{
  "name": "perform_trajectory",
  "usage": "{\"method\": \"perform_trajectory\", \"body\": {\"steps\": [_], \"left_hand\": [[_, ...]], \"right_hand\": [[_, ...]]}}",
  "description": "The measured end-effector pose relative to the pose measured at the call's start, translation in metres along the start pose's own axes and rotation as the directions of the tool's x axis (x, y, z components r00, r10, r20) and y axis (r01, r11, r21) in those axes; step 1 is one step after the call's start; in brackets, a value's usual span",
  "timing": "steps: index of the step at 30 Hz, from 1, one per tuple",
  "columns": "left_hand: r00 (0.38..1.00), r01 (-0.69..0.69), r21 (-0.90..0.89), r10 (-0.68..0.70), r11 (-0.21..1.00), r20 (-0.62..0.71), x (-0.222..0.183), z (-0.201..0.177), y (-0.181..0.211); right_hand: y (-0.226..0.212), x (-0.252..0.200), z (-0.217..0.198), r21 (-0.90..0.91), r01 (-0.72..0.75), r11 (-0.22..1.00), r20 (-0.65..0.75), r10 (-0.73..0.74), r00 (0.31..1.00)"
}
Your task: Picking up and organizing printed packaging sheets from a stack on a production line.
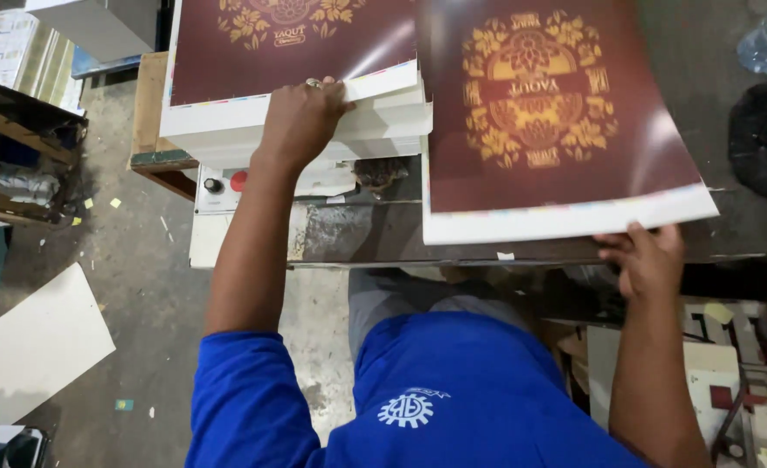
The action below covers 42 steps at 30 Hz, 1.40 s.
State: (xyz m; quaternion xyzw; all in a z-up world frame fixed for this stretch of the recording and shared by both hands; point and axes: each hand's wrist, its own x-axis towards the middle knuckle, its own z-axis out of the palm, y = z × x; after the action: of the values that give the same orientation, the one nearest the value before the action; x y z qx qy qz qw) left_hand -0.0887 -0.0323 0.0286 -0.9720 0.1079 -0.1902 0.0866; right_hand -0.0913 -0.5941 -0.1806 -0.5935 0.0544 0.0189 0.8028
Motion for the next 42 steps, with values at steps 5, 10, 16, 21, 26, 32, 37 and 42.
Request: {"method": "perform_trajectory", "body": {"steps": [5, 10, 16, 21, 26, 32, 37, 42], "left_hand": [[0.989, 0.110, -0.034, -0.106, 0.993, 0.104, 0.000, 0.008, 0.003], [0.938, -0.011, -0.026, 0.001, 1.000, -0.347, -0.009, 0.021, 0.006], [0.905, 0.135, -0.117, -0.171, 0.984, -0.391, -0.001, -0.008, 0.012], [0.845, 0.101, 0.049, -0.059, 0.994, -0.532, -0.013, -0.014, 0.118], [0.900, -0.298, -0.315, 0.155, 0.901, -0.408, -0.026, -0.054, 0.205], [0.998, -0.041, -0.095, 0.037, 0.995, -0.044, -0.018, -0.064, 0.116], [0.961, 0.190, -0.239, -0.230, 0.952, -0.151, -0.025, 0.003, 0.027], [0.970, 0.169, -0.091, -0.182, 0.981, -0.164, -0.031, 0.038, 0.014]], "right_hand": [[-0.015, 0.079, 0.051, -0.047, 0.037, 0.998, 0.066, -0.034, 0.997], [0.003, 0.159, 0.059, -0.013, -0.017, 1.000, 0.126, 0.018, 0.992], [0.014, 0.116, 0.072, -0.042, -0.091, 0.995, 0.119, 0.096, 0.988], [-0.005, 0.009, 0.150, -0.134, -0.105, 0.985, 0.249, 0.136, 0.959], [-0.041, -0.044, 0.201, 0.260, -0.304, 0.916, 0.456, 0.161, 0.875], [-0.018, -0.019, 0.108, 0.362, 0.023, 0.932, 0.156, -0.085, 0.984], [-0.008, -0.026, 0.016, 0.250, 0.071, 0.966, -0.001, -0.073, 0.997], [-0.005, -0.045, -0.030, 0.142, 0.052, 0.988, -0.117, -0.036, 0.992]]}}
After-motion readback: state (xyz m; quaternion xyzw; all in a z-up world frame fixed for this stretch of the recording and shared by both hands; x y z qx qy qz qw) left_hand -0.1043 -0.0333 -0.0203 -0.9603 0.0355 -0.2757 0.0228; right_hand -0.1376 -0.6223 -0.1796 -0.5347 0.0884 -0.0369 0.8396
